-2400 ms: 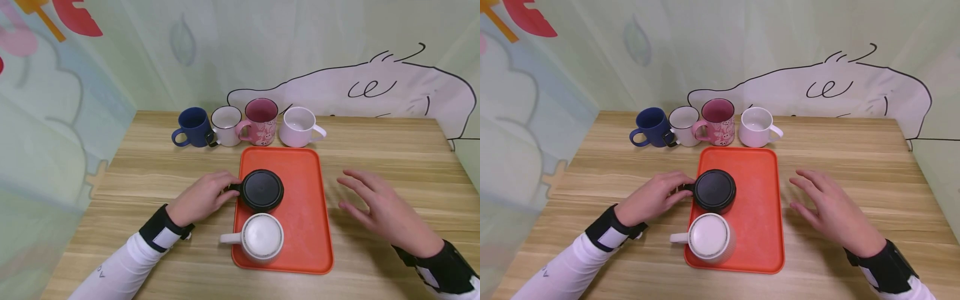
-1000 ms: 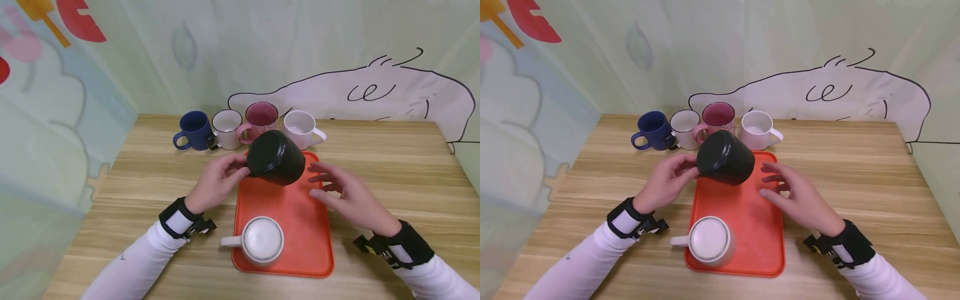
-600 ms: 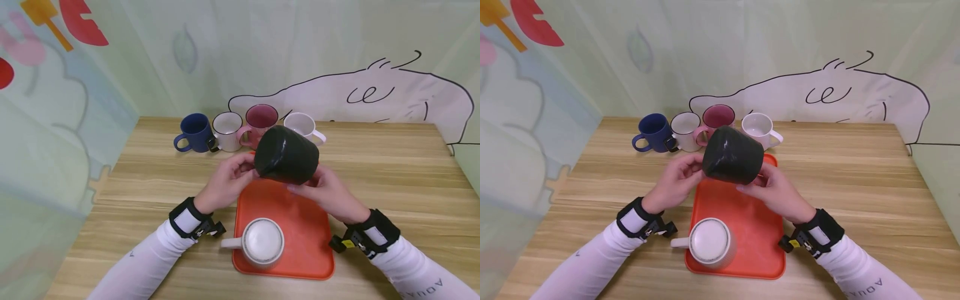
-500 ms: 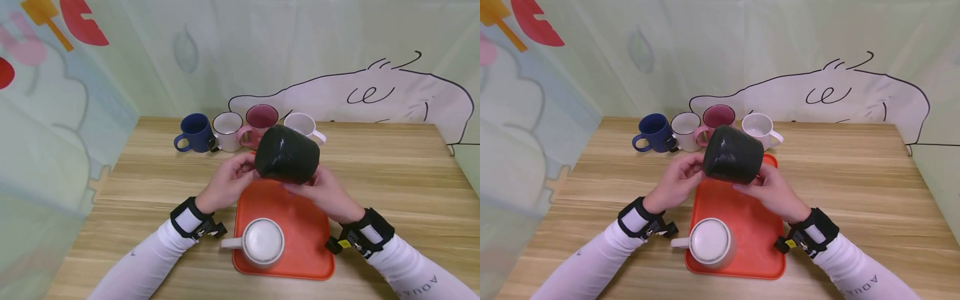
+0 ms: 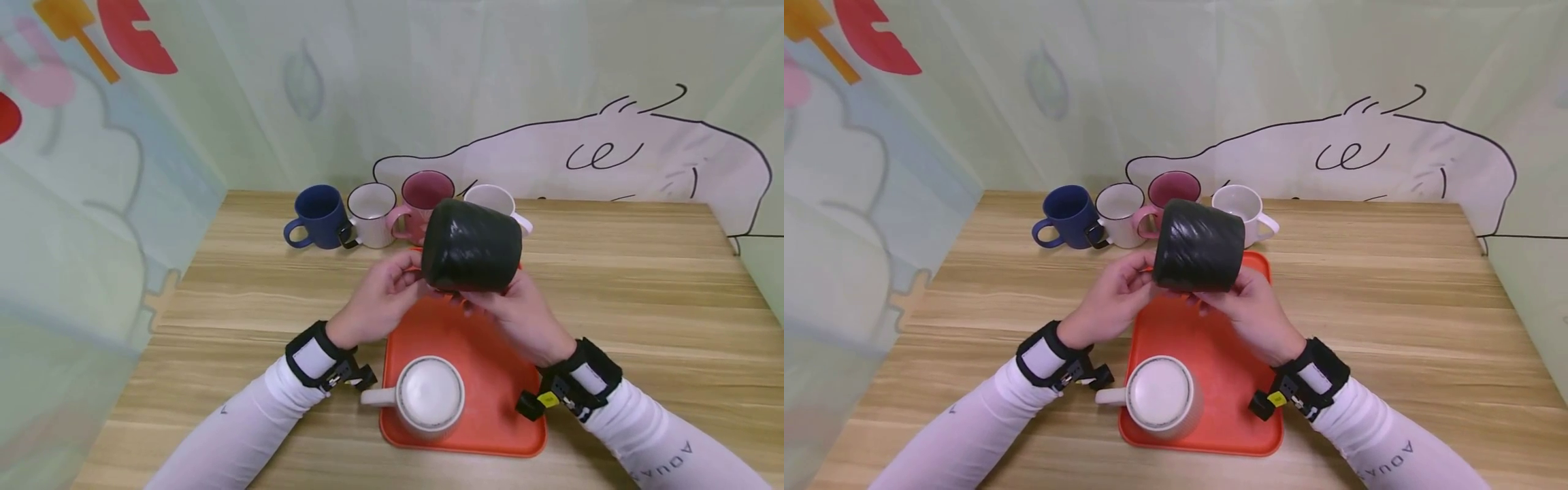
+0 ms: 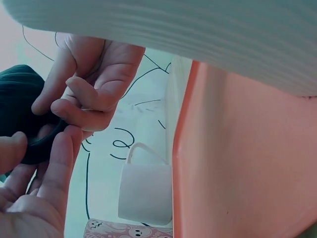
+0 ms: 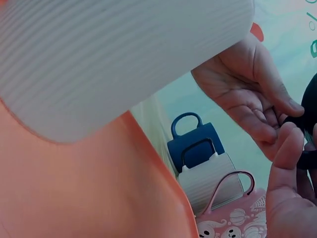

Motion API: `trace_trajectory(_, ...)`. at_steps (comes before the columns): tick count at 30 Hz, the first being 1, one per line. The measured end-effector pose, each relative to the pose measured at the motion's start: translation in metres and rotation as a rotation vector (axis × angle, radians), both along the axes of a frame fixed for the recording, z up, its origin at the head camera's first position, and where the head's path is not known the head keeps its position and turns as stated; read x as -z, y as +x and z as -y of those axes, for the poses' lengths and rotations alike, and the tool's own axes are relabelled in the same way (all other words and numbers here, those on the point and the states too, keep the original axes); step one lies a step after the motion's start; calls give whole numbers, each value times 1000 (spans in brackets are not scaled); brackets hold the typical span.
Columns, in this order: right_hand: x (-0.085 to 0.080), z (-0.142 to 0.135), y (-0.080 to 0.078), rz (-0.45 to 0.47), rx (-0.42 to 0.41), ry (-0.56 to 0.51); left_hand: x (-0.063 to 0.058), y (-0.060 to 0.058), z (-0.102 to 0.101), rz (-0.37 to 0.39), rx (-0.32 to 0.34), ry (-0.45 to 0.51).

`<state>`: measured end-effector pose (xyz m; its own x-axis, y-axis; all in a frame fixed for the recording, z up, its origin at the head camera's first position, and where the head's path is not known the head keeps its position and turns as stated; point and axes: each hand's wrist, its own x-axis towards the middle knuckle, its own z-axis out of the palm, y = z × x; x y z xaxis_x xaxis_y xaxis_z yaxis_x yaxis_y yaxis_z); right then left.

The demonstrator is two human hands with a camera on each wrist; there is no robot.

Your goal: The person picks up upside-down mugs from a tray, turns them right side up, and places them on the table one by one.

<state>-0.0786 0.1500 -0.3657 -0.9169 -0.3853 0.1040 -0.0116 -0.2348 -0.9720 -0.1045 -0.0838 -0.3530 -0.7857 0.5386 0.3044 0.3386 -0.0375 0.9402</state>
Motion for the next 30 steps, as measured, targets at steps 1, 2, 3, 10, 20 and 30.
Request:
trace_trajectory(1, 0, 0, 0, -7, -1, -1, 0, 0, 0, 4, 2, 4)
trace_trajectory(2, 0, -1, 0, -18, -6, -1, -1, 0, -1, 8, 7, 11)
trace_trajectory(3, 0, -1, 0, -29, -11, 4, -1, 0, -2, 11, 13, 19)
trace_trajectory(10, 0, -9, 0, -82, -28, 16, -4, 1, -3, 15, 42, 15)
trace_trajectory(20, -7, -33, -2, -150, -11, -10, -4, 0, 10, -92, -44, -179)
trace_trajectory(30, -7, -77, -5, -228, 57, -94, -5, 0, 35, -349, -215, -407)
